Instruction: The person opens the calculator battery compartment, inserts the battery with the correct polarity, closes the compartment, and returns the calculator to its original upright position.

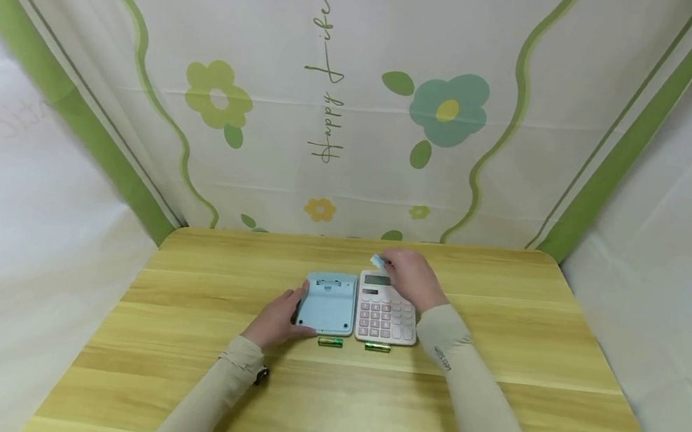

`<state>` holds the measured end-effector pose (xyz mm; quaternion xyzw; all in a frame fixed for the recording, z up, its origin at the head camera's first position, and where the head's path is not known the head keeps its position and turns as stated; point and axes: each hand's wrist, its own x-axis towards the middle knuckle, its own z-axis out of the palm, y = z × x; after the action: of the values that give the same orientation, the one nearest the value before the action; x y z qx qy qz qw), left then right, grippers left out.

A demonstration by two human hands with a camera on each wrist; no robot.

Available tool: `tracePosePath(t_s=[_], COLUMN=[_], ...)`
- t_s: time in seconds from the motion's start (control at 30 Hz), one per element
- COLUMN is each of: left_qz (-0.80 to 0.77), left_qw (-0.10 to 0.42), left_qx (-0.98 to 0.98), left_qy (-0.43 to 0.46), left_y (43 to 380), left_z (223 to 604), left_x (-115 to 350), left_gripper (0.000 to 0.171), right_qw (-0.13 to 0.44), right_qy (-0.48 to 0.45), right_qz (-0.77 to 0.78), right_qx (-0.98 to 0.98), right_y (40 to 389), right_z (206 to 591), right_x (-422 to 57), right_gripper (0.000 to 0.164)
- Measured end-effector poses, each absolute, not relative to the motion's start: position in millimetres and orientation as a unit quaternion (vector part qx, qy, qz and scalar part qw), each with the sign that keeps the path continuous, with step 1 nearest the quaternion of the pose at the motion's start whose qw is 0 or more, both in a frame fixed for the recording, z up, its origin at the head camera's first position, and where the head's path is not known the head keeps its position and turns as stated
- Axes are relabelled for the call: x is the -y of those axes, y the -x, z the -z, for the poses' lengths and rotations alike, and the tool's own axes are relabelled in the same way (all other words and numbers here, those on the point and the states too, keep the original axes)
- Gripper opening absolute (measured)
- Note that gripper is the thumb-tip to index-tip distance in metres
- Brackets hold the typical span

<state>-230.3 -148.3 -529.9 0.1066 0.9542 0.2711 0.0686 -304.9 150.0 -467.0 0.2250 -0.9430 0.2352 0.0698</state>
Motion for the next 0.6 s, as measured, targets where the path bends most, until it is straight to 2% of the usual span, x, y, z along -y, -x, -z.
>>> tracePosePath(t_s=[0.33,0.6], left_qz=[-0.267,-0.265], left_qw=[0.064,0.068], left_qx=[-0.955,-0.956], left_qy=[-0.107,-0.106], left_y=[229.4,229.6], left_z=[527.8,528.4], left_x=[148.0,147.3], left_gripper=[0.109,0.108], right_qw=[0.118,0.114], right_qy=[-0.238,-0.222], right_qz=[-0.234,-0.213], right_qx=[0.935,0.945], right_y=[296.1,291.7], right_z=[471.3,477.9], right_x=[-187.3,-211.4], right_gripper=[0.017,0.017])
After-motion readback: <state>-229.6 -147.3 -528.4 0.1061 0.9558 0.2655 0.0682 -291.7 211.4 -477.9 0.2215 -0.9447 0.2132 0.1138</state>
